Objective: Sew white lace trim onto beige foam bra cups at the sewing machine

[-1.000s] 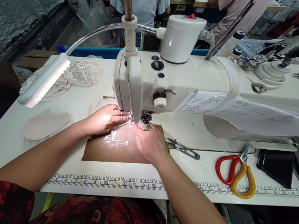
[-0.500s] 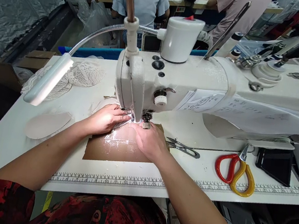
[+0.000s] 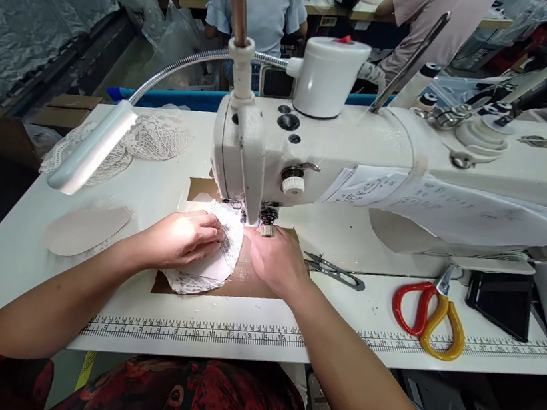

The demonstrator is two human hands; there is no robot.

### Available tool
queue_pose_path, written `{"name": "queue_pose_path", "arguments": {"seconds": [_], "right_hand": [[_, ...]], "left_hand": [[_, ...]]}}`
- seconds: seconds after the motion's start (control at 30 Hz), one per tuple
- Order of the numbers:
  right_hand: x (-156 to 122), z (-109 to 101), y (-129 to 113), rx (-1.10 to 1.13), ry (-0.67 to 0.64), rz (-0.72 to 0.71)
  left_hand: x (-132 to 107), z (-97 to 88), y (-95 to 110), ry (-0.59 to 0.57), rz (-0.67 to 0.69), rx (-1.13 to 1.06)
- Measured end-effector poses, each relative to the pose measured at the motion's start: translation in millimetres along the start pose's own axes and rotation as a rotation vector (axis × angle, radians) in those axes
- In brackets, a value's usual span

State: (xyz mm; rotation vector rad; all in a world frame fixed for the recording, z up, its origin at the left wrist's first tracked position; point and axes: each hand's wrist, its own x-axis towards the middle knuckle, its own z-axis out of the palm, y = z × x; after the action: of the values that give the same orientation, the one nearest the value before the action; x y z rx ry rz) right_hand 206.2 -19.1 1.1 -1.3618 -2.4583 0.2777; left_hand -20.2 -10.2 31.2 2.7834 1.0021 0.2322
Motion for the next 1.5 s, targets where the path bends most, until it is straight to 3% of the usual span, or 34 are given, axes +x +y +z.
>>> {"name": "queue_pose_path", "arguments": {"seconds": [0.53, 0.8, 1.5], "right_hand": [[-2.3, 2.8, -1.3, -0.016, 0.0, -0.01], [-3.5, 3.5, -4.9, -0.117, -0.036, -0.028], [0.7, 2.8, -11.8, -0.225, -0.043, -0.021]], "left_hand": [[4.5, 10.4, 0.1, -0.035, 0.113, 0.038], [5.3, 15.5, 2.2, -0.078, 0.075, 0.17], [9.9, 13.5, -5.2, -0.061, 0.07, 0.134]]}}
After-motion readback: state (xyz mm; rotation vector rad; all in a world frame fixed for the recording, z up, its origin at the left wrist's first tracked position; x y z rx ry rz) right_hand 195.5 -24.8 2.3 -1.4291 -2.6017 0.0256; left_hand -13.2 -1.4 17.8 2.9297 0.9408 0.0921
